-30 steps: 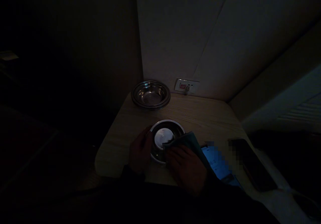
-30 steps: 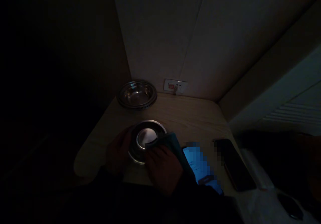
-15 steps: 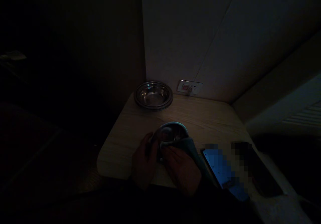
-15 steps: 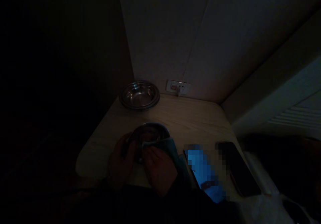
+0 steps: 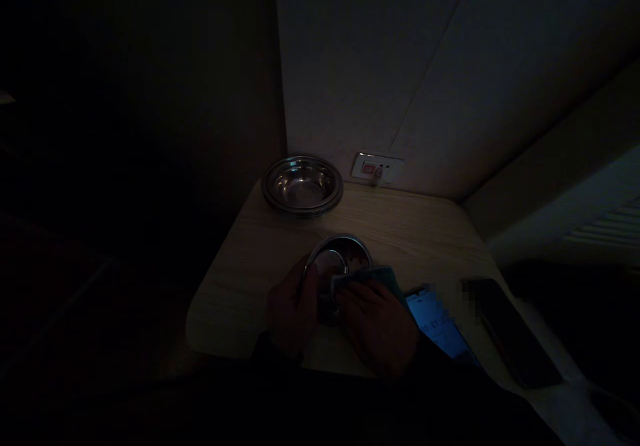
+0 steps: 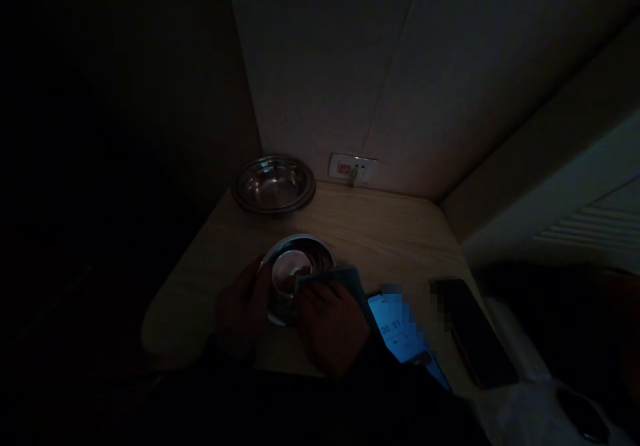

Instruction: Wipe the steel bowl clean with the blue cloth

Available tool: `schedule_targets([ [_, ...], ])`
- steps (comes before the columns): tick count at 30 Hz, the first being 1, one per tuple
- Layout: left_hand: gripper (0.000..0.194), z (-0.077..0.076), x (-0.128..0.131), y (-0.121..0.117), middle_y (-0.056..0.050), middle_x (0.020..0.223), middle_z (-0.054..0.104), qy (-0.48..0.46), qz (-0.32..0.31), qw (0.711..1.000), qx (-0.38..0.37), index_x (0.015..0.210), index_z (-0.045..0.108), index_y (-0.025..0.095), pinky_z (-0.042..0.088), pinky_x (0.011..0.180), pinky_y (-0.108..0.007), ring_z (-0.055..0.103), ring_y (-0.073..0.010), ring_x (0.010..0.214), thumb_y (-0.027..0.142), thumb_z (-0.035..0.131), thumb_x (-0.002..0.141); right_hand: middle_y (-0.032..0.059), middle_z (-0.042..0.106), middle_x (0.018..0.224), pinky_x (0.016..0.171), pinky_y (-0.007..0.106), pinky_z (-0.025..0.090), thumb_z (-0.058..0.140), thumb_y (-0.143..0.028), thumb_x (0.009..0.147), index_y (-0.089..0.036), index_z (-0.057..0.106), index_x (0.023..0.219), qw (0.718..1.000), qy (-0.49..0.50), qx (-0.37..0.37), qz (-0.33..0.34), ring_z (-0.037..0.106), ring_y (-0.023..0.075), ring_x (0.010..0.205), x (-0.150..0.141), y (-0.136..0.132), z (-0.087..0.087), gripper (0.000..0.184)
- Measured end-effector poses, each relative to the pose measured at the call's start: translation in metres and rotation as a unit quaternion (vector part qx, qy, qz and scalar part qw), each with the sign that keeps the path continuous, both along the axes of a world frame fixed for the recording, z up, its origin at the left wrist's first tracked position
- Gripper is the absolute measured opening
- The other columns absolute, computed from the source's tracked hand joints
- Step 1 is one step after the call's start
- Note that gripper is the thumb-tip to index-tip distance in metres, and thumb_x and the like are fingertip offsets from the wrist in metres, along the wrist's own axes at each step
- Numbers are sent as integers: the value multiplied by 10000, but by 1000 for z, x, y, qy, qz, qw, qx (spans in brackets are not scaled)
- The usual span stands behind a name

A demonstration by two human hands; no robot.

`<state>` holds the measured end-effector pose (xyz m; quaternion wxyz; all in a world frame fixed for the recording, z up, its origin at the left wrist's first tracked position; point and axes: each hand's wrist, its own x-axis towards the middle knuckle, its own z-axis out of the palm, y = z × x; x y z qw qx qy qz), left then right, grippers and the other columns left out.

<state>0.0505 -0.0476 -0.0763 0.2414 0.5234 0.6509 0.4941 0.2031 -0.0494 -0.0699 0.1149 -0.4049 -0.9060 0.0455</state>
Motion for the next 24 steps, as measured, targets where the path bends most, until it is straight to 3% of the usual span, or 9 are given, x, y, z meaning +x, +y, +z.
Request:
schedule_targets([
  [6, 325, -2, 0, 8, -45, 879, 721, 24, -14, 999, 22, 1028, 643, 164, 511, 626, -205, 671, -151, 734, 334, 422, 860, 99, 564, 1236, 984, 413, 309, 445, -166, 852, -118, 501, 1215, 1000, 15, -2, -9, 469, 223, 1167, -3, 10, -6, 370],
  [12, 340, -6, 0, 14, -63, 970, 705, -7, 28, 999, 18, 1031, 642, 141, 506, 729, -227, 656, -168, 867, 334, 420, 860, 89, 590, 1201, 995, 420, 297, 423, -196, 868, -134, 538, 1173, 999, 23, -25, -6, 489, 223, 1138, -4, 12, -3, 331],
  [24, 353, -14, -1, 15, -60, 902, 713, 2, 18, 1000, 2, 1010, 647, 149, 503, 665, -230, 660, -168, 788, 363, 410, 858, 78, 581, 1215, 1006, 422, 302, 450, -191, 847, -142, 534, 1187, 999, 10, -35, 8, 463, 223, 1166, -5, 14, 0, 353],
])
